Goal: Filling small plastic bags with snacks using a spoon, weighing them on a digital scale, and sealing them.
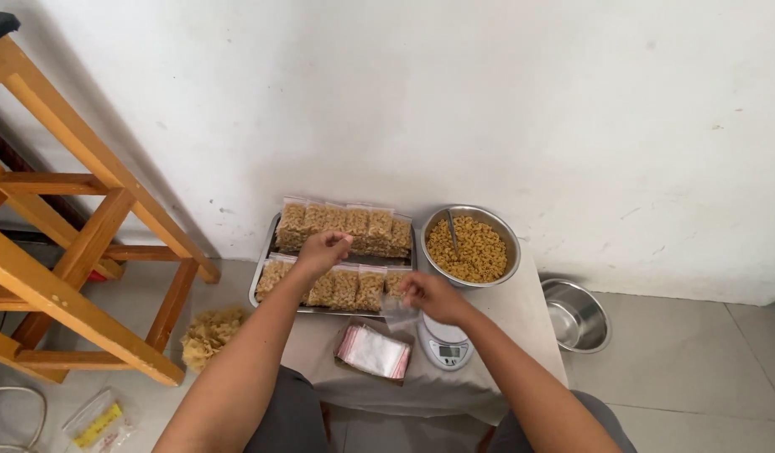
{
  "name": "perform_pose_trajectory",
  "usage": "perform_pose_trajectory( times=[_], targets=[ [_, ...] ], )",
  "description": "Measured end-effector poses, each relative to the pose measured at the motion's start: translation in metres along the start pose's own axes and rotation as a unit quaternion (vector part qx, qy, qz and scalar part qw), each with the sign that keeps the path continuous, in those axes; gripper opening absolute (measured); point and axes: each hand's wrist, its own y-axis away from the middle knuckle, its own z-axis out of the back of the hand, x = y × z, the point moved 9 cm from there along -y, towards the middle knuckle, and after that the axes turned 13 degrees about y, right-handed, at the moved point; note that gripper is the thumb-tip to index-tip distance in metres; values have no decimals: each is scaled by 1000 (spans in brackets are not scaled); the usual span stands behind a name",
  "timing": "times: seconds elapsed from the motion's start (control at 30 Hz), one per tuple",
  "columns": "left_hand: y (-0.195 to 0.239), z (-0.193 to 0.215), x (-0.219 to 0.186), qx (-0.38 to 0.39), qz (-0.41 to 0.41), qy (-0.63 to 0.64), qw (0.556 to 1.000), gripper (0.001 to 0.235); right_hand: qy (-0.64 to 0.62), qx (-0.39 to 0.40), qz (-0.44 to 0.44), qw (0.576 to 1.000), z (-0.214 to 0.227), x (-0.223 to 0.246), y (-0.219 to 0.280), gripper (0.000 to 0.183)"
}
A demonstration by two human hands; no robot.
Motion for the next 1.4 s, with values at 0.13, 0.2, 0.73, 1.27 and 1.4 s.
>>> perform_pose_trajectory(
  times=[0.13, 0.2, 0.73, 1.27, 1.4],
  targets=[
    [37, -53, -20, 85, 48, -32, 995, 31, -116, -123, -71, 983, 40, -19, 5, 24],
    [46, -90, -15, 203, 76, -64, 974, 39, -160, -217, -121, 955, 62, -31, 13, 16],
    [11, -193, 26, 57, 82, 151, 983, 35, -201, -369, -220, 880, 105, -71, 16, 14],
    [6, -180, -13, 117, -84, -56, 988, 32, -123, -174, -140, 967, 118, -29, 7, 23],
    [22, -178, -36, 160, -82, -73, 981, 20, -116, -158, -131, 972, 119, -22, 2, 27]
  ],
)
